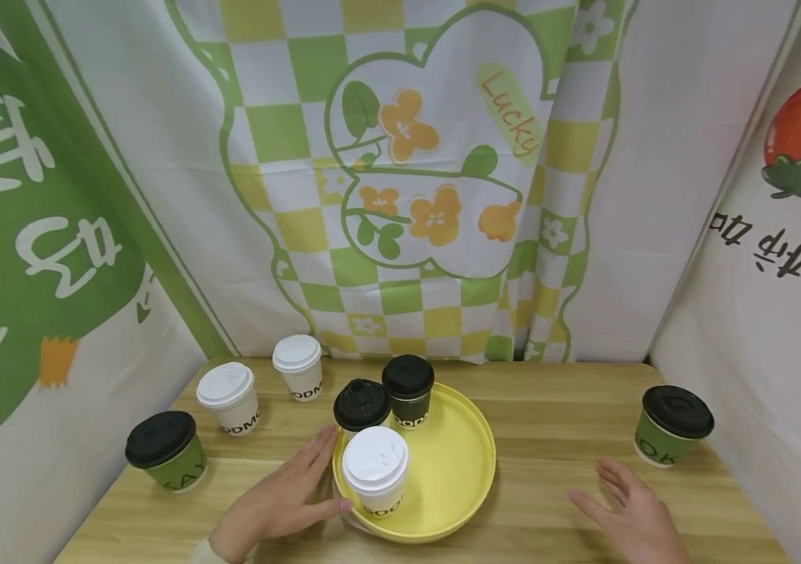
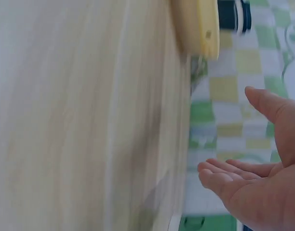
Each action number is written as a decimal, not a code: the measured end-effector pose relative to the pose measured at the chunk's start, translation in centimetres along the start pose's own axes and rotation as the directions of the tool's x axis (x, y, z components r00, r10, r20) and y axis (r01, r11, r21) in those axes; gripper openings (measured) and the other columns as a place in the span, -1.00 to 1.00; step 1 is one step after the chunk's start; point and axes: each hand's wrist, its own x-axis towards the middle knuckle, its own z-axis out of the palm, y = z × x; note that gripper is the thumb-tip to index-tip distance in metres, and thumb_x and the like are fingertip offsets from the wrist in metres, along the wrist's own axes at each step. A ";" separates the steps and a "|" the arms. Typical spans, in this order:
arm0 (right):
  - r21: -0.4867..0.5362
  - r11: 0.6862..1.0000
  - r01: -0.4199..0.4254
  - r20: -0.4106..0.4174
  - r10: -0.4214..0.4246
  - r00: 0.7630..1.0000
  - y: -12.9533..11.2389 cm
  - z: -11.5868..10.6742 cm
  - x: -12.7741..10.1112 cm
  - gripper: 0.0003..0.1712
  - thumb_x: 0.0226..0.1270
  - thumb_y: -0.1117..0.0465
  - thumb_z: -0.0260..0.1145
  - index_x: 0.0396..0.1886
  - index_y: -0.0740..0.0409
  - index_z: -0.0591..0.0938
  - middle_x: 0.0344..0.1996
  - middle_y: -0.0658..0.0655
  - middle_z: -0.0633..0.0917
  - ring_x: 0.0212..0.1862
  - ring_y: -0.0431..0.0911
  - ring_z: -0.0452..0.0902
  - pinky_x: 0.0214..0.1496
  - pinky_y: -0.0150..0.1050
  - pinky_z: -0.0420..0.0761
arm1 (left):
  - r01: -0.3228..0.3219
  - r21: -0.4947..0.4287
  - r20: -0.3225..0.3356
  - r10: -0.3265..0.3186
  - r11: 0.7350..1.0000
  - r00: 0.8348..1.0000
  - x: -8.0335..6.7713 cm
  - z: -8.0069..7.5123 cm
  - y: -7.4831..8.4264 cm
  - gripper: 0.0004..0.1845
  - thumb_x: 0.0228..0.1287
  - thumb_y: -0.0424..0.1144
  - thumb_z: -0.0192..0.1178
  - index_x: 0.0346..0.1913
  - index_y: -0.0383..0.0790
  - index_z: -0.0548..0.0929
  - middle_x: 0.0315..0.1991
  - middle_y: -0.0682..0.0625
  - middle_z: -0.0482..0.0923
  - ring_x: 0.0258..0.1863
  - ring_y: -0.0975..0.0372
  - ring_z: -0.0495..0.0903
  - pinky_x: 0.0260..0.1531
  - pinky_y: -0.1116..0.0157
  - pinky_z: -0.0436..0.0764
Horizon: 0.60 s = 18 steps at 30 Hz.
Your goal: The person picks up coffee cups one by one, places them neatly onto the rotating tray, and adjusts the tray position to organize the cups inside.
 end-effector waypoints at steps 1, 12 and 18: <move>-0.016 1.000 -0.015 0.003 0.015 1.000 0.8 -0.7 0.1 0.27 0.49 -0.45 0.19 0.66 0.48 -0.01 0.61 0.55 0.14 0.58 0.44 0.17 0.43 0.18 0.60 | -0.002 -0.001 -0.003 0.002 1.000 1.000 0.0 -0.1 0.0 0.22 0.37 0.52 0.09 0.69 -0.39 0.00 0.73 -0.29 -0.09 0.72 -0.13 0.00 0.65 -0.11 0.20; -0.155 0.984 -0.083 -0.030 0.079 0.996 5.4 -5.5 1.0 0.35 0.55 -0.49 0.00 0.53 0.78 -0.06 0.49 0.71 0.07 0.49 0.59 0.17 0.40 0.42 0.49 | -0.033 0.003 0.011 0.033 0.999 0.999 -0.1 -1.4 0.1 0.07 0.50 0.39 0.05 0.67 -0.42 0.06 0.72 -0.31 -0.07 0.71 -0.17 0.03 0.64 -0.14 0.22; -0.158 0.983 -0.096 -0.081 0.084 0.993 7.2 -7.0 1.7 0.36 0.55 -0.48 0.02 0.50 0.81 -0.10 0.44 0.81 0.05 0.44 0.68 0.18 0.37 0.46 0.47 | -0.008 0.011 -0.010 0.008 1.000 1.000 -0.8 -1.5 0.2 0.02 0.53 0.37 0.01 0.67 -0.39 0.09 0.72 -0.30 -0.03 0.70 -0.16 0.05 0.63 -0.15 0.24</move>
